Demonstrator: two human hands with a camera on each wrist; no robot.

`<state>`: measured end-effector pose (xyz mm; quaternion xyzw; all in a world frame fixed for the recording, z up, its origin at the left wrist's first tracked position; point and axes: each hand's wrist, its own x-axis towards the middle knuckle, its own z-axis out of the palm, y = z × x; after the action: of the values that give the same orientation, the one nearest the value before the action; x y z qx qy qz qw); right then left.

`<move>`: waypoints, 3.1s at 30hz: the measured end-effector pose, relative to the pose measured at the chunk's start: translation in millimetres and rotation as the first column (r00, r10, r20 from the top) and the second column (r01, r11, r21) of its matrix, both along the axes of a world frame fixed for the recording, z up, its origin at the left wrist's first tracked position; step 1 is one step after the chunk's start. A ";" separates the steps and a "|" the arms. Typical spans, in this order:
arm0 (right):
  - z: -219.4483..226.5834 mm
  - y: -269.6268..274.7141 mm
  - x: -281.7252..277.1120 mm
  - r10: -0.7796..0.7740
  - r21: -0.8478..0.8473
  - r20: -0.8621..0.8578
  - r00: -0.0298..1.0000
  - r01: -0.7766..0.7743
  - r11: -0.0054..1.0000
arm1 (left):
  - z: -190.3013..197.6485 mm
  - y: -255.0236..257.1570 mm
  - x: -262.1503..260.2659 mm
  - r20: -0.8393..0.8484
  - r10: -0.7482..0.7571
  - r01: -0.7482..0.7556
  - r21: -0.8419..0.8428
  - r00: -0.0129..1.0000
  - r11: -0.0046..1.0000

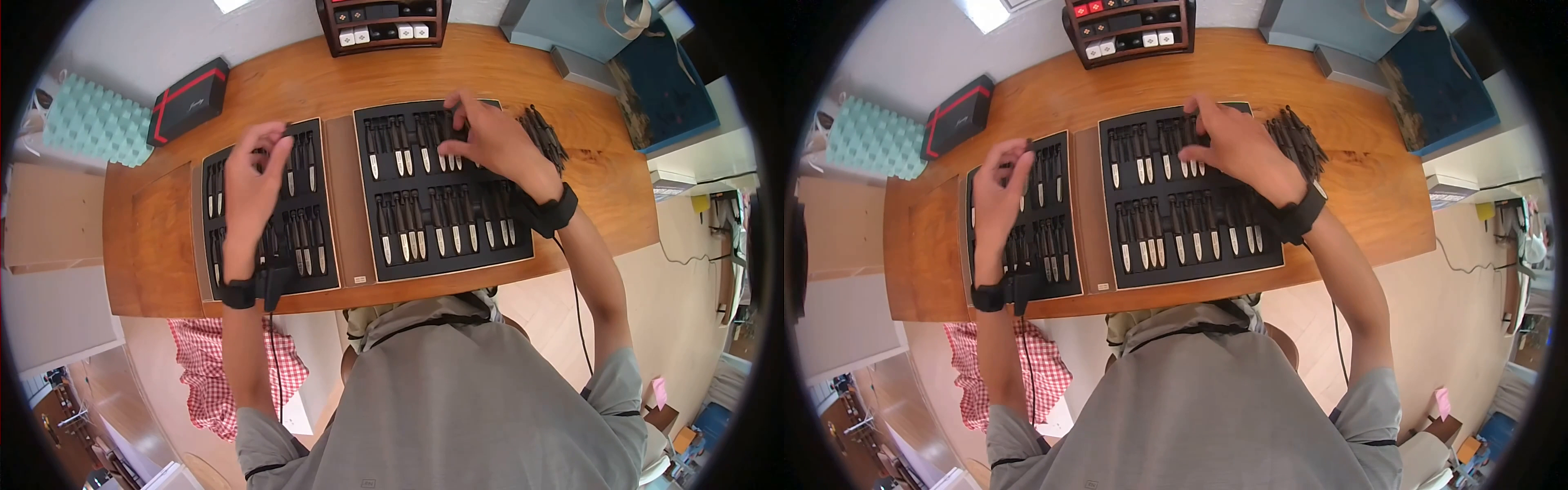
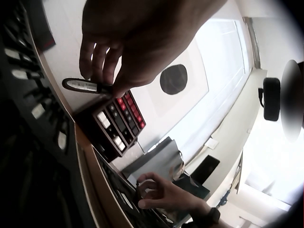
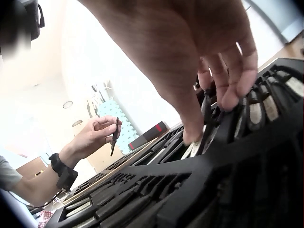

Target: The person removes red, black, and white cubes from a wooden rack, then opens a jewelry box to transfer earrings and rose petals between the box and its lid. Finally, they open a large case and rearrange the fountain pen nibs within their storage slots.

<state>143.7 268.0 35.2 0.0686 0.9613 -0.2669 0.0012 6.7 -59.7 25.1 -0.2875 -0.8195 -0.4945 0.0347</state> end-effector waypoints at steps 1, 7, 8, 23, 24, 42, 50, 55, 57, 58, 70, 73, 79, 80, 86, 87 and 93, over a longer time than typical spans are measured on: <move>-1.2 0.1 0.2 -0.018 -0.029 -0.044 0.999 0.017 0.999 | -2.6 -15.2 -5.9 0.062 0.025 -0.025 -0.001 0.998 1.000; 11.5 -12.9 -5.5 0.008 -0.139 -0.283 0.959 -0.049 0.989 | -18.1 -87.3 -28.1 0.144 0.105 -0.112 0.048 0.984 0.993; 13.9 -17.7 -8.8 0.013 -0.139 -0.282 0.959 -0.054 0.989 | -18.9 -94.4 -30.5 0.154 0.112 -0.122 0.056 0.982 0.991; -6.1 -131.8 -93.5 0.218 -0.321 -0.325 0.920 -0.324 0.890 | -21.6 -109.0 -66.6 0.220 0.135 -0.126 -0.054 0.966 0.991; -10.0 -135.1 -97.2 0.212 -0.322 -0.331 0.919 -0.321 0.890 | -23.4 -109.1 -67.2 0.223 0.129 -0.117 -0.067 0.966 0.991; -39.7 -159.1 -110.7 0.229 -0.137 -0.248 0.941 -0.268 0.954 | -32.6 -106.1 -74.7 0.049 0.141 -0.119 -0.314 0.989 0.942; -38.2 -159.5 -114.9 0.238 -0.123 -0.232 0.943 -0.271 0.955 | -30.0 -103.5 -70.8 0.019 0.159 -0.144 -0.336 0.987 0.931; -35.2 -161.0 -112.2 0.225 -0.083 -0.207 0.952 -0.247 0.966 | -18.2 -94.8 -58.9 -0.030 0.154 -0.156 -0.291 0.988 0.944; -23.9 -148.9 -102.9 0.270 -0.176 -0.142 0.952 -0.292 0.940 | -12.3 -86.2 -47.7 -0.044 0.114 -0.122 -0.283 0.992 0.951; -21.1 -141.8 -96.6 0.256 -0.171 -0.136 0.957 -0.277 0.946 | -8.2 -78.2 -40.3 -0.055 0.080 -0.092 -0.276 0.995 0.957; -2.3 -5.6 -9.0 0.035 -0.047 -0.185 0.982 -0.045 0.998 | 10.0 20.6 33.4 0.072 -0.207 0.218 -0.212 0.976 0.953; -17.3 24.1 7.0 -0.047 0.077 -0.284 0.958 0.072 0.994 | 6.0 38.7 45.1 0.062 -0.286 0.292 -0.207 0.956 0.934; -24.4 37.7 35.8 -0.109 0.044 -0.209 0.972 0.120 0.992 | -0.5 78.8 70.5 0.139 -0.379 0.401 -0.198 0.915 0.894; -25.1 38.6 38.2 -0.115 0.036 -0.194 0.974 0.124 0.992 | -1.2 85.6 73.8 0.107 -0.424 0.437 -0.192 0.899 0.879; -29.8 42.1 41.1 -0.106 -0.006 -0.214 0.971 0.107 0.994 | -2.4 119.7 85.0 0.107 -0.466 0.478 -0.201 0.879 0.855; -28.7 42.8 40.7 -0.107 -0.008 -0.215 0.971 0.108 0.994 | 0.7 127.9 84.1 0.106 -0.460 0.471 -0.236 0.882 0.850; -33.8 49.3 37.1 -0.106 0.000 -0.225 0.969 0.108 0.994 | -1.6 178.1 71.8 -0.101 -0.456 0.392 -0.371 0.884 0.842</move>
<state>180.8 317.3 1.4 0.0897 0.9517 -0.2669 -0.1223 78.5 118.3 23.5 -0.5085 -0.8011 -0.3116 -0.0501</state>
